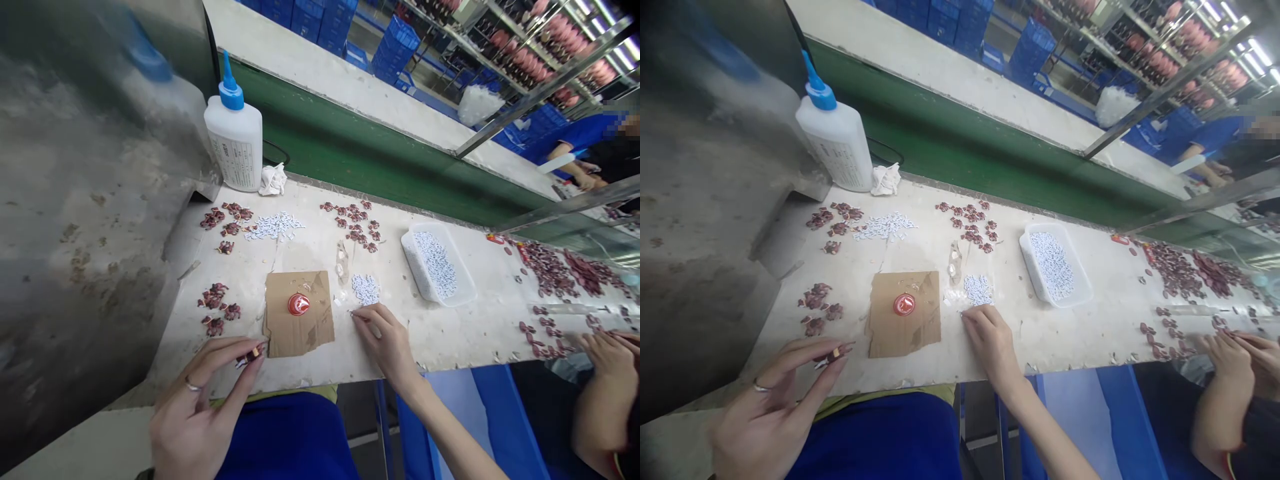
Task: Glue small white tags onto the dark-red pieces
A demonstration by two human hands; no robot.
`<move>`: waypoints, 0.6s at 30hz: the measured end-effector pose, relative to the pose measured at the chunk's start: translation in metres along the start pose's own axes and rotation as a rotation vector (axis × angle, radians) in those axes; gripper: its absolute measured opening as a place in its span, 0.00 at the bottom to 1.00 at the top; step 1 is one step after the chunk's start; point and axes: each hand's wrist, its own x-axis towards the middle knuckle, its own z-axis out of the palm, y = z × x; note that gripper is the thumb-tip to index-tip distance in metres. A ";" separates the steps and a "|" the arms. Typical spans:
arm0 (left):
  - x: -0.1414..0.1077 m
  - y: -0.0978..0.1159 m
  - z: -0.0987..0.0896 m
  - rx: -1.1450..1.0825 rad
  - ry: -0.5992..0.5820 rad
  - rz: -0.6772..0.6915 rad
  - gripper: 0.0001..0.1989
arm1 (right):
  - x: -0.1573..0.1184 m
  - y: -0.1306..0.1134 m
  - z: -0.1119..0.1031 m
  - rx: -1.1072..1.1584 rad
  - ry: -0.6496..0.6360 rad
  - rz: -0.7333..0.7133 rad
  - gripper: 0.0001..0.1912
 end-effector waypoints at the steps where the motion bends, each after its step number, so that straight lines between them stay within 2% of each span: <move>1: 0.000 -0.001 0.000 0.008 -0.002 -0.001 0.14 | 0.001 0.000 -0.001 0.004 -0.018 -0.020 0.11; 4: 0.000 -0.003 0.000 0.023 0.001 -0.007 0.14 | 0.002 -0.001 -0.010 0.038 -0.093 -0.063 0.13; 7: 0.000 -0.004 -0.001 0.014 0.003 -0.005 0.14 | -0.002 -0.006 -0.014 0.068 -0.066 0.040 0.11; 11: 0.000 -0.005 -0.001 0.037 0.007 0.010 0.14 | -0.007 -0.015 -0.002 0.025 0.015 0.205 0.11; 15: 0.002 -0.004 0.000 0.022 -0.011 0.013 0.14 | -0.005 -0.018 0.008 0.028 0.016 0.220 0.11; 18: 0.002 -0.004 0.000 0.025 -0.013 0.024 0.14 | -0.002 -0.017 0.006 0.061 -0.014 0.216 0.11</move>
